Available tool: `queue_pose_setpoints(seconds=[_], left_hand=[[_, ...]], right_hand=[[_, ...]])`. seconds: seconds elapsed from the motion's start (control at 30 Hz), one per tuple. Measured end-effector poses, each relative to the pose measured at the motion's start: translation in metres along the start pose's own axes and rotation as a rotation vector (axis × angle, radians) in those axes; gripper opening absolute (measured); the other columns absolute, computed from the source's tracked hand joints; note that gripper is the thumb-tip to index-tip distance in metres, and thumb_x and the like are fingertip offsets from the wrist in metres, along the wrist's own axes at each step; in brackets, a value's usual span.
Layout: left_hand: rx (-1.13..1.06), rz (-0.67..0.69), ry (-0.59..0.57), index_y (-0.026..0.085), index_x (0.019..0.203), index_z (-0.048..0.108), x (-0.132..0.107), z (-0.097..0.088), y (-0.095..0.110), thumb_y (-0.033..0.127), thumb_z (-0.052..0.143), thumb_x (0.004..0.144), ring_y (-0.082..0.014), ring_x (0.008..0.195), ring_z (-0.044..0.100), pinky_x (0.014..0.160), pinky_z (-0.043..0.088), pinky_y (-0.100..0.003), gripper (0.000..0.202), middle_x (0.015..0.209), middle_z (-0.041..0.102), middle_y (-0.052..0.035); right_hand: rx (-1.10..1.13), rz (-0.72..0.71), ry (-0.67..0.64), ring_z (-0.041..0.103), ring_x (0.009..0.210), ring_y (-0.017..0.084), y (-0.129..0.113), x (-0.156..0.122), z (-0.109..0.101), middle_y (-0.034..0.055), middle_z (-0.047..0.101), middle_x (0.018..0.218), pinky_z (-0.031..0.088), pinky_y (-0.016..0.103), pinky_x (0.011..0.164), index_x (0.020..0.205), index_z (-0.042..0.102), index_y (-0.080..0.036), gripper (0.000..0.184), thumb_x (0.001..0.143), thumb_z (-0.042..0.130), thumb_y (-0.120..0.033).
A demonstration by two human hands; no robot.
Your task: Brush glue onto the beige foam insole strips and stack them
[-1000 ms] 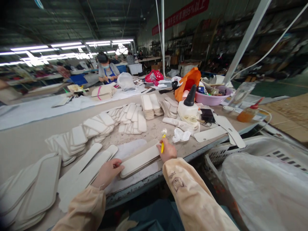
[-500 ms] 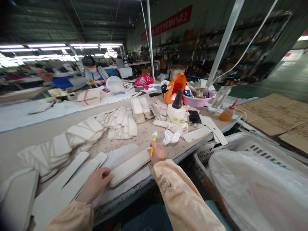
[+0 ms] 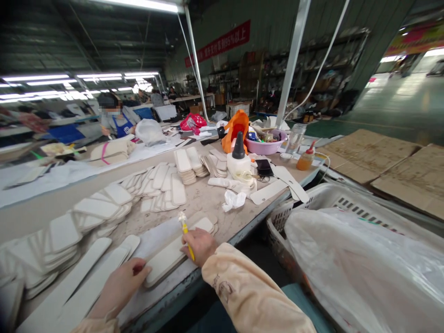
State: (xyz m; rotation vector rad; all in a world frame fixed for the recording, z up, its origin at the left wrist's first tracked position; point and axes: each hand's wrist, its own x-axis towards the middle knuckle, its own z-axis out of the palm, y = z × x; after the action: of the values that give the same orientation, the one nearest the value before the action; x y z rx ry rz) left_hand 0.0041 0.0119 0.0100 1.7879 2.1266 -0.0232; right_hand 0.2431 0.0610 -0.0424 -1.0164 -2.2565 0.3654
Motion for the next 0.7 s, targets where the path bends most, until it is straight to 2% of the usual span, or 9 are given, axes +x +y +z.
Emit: queue_pose_setpoints(seconds=[0.1, 0.2, 0.3, 0.4, 0.53, 0.7], left_hand=[[-0.005, -0.023, -0.014, 0.019, 0.082, 0.058, 0.000, -0.001, 0.000, 0.032, 0.048, 0.083, -0.0209, 0.077, 0.061, 0.068, 0.038, -0.029, 0.017, 0.078, 0.065, -0.0039], [-0.039, -0.036, 0.002, 0.019, 0.083, 0.057, 0.003, 0.001, -0.003, 0.034, 0.047, 0.081, -0.0205, 0.073, 0.060, 0.066, 0.038, -0.030, 0.018, 0.074, 0.064, -0.0028], [-0.105, -0.046, 0.037, 0.019, 0.082, 0.058, 0.007, 0.007, -0.011, 0.036, 0.051, 0.077, -0.0205, 0.070, 0.060, 0.064, 0.038, -0.030, 0.019, 0.070, 0.062, -0.0008], [-0.234, -0.068, 0.093, 0.019, 0.079, 0.060, 0.009, 0.011, -0.017, 0.037, 0.057, 0.069, -0.0210, 0.066, 0.058, 0.062, 0.037, -0.031, 0.021, 0.063, 0.059, 0.0011], [-0.561, -0.104, 0.226, 0.019, 0.077, 0.061, 0.004, 0.015, -0.016, 0.040, 0.064, 0.062, -0.0205, 0.064, 0.056, 0.063, 0.039, -0.031, 0.026, 0.062, 0.059, 0.0020], [-1.184, -0.056, 0.336, 0.018, 0.079, 0.059, -0.006, 0.010, 0.000, 0.041, 0.074, 0.059, -0.0136, 0.059, 0.049, 0.055, 0.037, -0.024, 0.034, 0.064, 0.056, 0.0040]], right_hand=[[-0.124, 0.184, 0.076, 0.063, 0.081, 0.019, 0.010, -0.002, -0.009, 0.0024, 0.067, 0.085, 0.045, 0.034, 0.091, 0.092, 0.053, -0.023, 0.012, 0.085, 0.059, -0.029], [-0.212, 0.326, 0.154, 0.062, 0.075, 0.021, 0.024, -0.005, -0.020, 0.0044, 0.066, 0.080, 0.048, 0.033, 0.078, 0.091, 0.053, -0.022, 0.008, 0.086, 0.057, -0.028], [-0.212, 0.360, 0.213, 0.061, 0.079, 0.023, 0.031, -0.007, -0.026, 0.0056, 0.064, 0.083, 0.047, 0.032, 0.071, 0.090, 0.052, -0.022, 0.009, 0.084, 0.058, -0.025], [-0.169, 0.331, 0.255, 0.060, 0.085, 0.024, 0.033, -0.008, -0.028, 0.0060, 0.064, 0.088, 0.047, 0.033, 0.075, 0.090, 0.051, -0.022, 0.012, 0.082, 0.059, -0.022], [-0.077, 0.324, 0.273, 0.061, 0.090, 0.024, 0.033, -0.007, -0.030, 0.0072, 0.065, 0.097, 0.048, 0.034, 0.077, 0.093, 0.048, -0.023, 0.015, 0.082, 0.058, -0.023], [0.089, 0.311, 0.284, 0.061, 0.101, 0.025, 0.032, -0.007, -0.034, 0.0078, 0.065, 0.111, 0.048, 0.037, 0.083, 0.096, 0.045, -0.025, 0.019, 0.082, 0.058, -0.026]])
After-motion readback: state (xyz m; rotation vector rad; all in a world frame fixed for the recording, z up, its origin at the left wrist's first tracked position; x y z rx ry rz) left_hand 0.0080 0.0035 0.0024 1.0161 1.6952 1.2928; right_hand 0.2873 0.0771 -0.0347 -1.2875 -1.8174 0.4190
